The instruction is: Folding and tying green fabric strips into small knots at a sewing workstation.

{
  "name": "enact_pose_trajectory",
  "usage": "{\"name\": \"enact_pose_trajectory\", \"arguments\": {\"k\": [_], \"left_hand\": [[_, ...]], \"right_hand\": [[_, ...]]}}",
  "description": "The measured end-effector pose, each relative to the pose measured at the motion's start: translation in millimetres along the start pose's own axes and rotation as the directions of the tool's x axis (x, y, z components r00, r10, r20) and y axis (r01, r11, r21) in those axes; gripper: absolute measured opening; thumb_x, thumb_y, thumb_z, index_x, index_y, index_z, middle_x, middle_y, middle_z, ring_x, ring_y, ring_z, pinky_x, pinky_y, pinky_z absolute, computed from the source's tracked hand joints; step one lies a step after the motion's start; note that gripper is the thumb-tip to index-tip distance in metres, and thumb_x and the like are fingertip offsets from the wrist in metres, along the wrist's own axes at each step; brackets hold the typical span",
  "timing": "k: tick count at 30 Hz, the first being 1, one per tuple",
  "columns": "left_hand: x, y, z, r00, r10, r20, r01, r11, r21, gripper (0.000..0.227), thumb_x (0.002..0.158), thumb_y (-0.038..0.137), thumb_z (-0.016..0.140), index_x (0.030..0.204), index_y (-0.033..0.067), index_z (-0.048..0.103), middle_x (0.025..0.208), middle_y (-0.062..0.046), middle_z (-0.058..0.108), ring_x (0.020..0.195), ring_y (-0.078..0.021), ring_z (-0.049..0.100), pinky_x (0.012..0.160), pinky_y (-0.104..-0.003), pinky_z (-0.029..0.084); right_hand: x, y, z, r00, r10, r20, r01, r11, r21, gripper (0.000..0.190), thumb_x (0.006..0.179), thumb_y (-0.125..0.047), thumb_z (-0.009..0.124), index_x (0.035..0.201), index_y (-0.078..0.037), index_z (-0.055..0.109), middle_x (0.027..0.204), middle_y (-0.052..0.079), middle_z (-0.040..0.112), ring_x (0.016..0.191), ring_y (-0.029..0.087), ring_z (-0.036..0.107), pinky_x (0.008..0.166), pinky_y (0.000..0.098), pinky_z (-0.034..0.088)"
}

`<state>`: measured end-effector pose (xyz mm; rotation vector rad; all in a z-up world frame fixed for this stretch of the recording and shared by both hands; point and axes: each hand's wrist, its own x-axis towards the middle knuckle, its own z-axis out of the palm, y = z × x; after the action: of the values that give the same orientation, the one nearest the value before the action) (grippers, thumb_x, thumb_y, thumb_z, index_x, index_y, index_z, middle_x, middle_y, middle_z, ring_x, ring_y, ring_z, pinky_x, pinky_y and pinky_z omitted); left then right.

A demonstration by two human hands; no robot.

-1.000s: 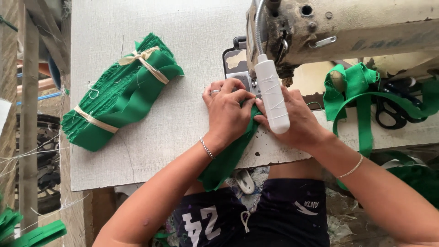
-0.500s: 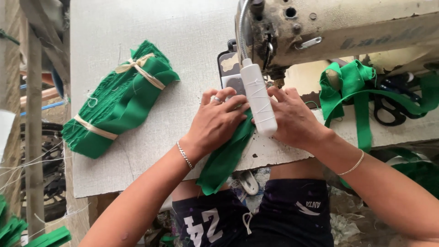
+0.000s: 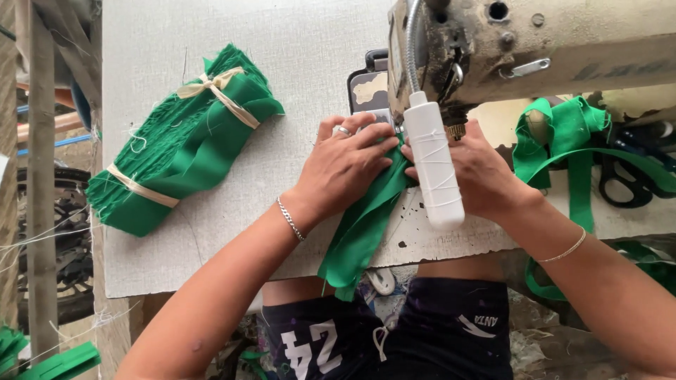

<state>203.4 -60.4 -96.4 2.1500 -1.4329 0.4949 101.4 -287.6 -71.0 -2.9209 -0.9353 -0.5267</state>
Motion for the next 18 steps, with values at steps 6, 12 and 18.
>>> {"name": "enact_pose_trajectory", "arguments": {"k": [6,12,18], "left_hand": [[3,-2,2,1.000,-0.012,0.015,0.012,1.000,0.003,0.026,0.097,0.031,0.070,0.120,0.0193,0.069,0.122,0.003,0.064,0.126,-0.0250,0.054,0.104,-0.048,0.035],[2,-3,1,1.000,-0.019,-0.017,0.019,1.000,0.004,0.025,0.096,0.029,0.072,0.120,0.0206,0.069,0.120,0.003,0.064,0.125,-0.0251,0.055,0.105,-0.048,0.036],[4,-2,-9,1.000,0.027,0.002,-0.027,1.000,0.002,0.016,0.105,0.027,0.062,0.119,0.0229,0.070,0.123,0.000,0.066,0.124,-0.0283,0.058,0.104,-0.048,0.035]], "right_hand": [[-13,8,20,0.997,0.072,0.021,-0.072,0.997,0.012,0.024,0.105,-0.026,0.051,0.116,-0.010,0.064,0.107,0.011,0.064,0.108,0.034,0.057,0.094,0.0582,0.042],[-17,14,35,0.991,0.133,0.022,-0.134,0.991,0.022,0.039,0.112,-0.036,0.045,0.135,-0.010,0.062,0.125,0.015,0.067,0.118,0.037,0.060,0.103,0.0645,0.040],[-27,18,40,0.986,0.093,0.137,-0.079,0.992,-0.103,0.052,0.110,-0.033,0.043,0.155,-0.007,0.046,0.158,0.012,0.052,0.138,0.027,0.055,0.115,0.0564,0.038]]}}
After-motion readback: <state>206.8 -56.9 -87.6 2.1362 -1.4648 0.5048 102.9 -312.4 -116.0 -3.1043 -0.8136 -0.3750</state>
